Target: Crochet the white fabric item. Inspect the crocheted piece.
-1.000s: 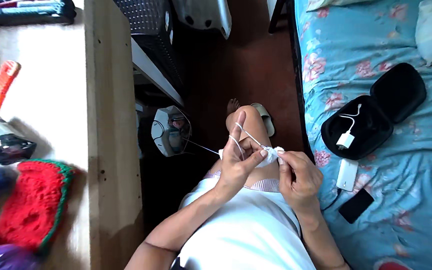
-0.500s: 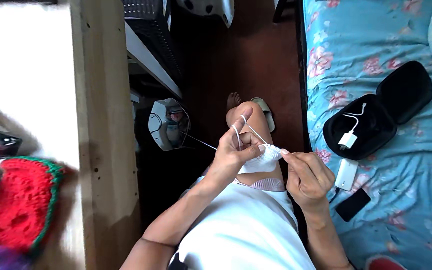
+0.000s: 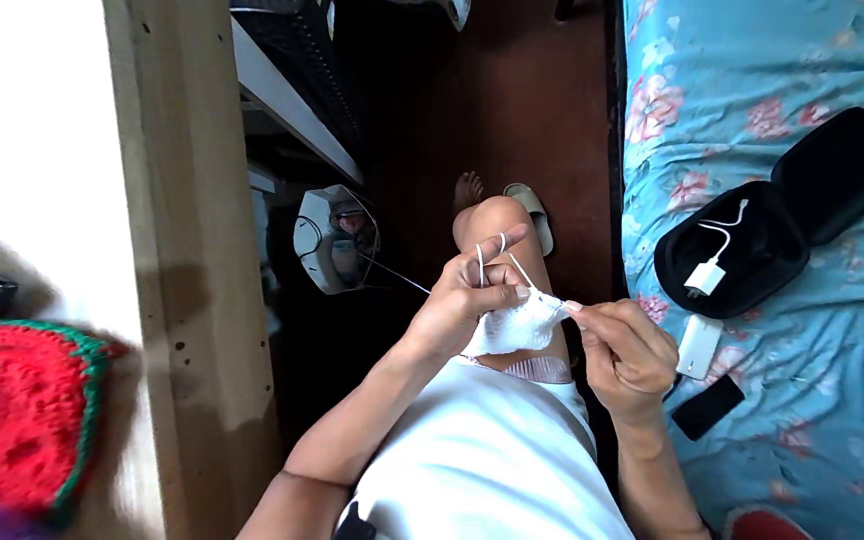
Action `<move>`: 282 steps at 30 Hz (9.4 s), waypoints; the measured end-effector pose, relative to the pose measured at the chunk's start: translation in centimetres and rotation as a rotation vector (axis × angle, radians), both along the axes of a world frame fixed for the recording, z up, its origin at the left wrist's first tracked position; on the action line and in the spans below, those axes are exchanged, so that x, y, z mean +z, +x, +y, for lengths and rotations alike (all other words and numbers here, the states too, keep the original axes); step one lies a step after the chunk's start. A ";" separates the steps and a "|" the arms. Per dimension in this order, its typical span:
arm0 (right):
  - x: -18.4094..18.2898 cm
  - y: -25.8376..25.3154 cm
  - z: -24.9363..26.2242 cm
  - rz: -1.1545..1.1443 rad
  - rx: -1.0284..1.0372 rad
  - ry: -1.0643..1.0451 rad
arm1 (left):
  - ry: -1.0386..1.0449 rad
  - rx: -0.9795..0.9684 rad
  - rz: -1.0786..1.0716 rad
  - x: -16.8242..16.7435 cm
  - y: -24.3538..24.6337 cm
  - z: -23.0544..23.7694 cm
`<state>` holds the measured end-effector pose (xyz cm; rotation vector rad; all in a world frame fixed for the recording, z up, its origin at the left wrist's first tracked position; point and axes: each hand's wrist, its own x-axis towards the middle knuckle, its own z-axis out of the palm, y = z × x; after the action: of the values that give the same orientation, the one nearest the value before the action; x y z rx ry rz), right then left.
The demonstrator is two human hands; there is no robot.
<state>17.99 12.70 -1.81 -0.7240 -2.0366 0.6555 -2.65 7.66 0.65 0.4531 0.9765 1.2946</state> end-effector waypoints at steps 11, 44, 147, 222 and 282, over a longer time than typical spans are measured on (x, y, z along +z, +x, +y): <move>0.1 -1.6 0.5 0.374 0.084 -0.924 | 0.151 0.058 0.050 -3.0 1.9 0.2; -3.9 -2.5 -1.5 0.390 -0.072 -0.849 | 0.050 0.135 0.405 -3.1 2.7 0.7; -3.8 -3.5 0.5 -0.272 -0.188 0.122 | 0.121 0.140 0.656 -4.8 0.1 0.5; 0.4 -5.4 0.0 -0.099 -0.128 -0.008 | 0.635 0.522 1.061 -3.7 1.8 0.4; 0.0 -5.4 -1.5 0.412 -0.006 -0.505 | 0.034 0.394 -0.166 1.2 0.5 0.0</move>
<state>12.58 11.19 -1.83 -0.7981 -1.5000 1.2300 -2.12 7.69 1.89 0.1769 0.9320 1.6768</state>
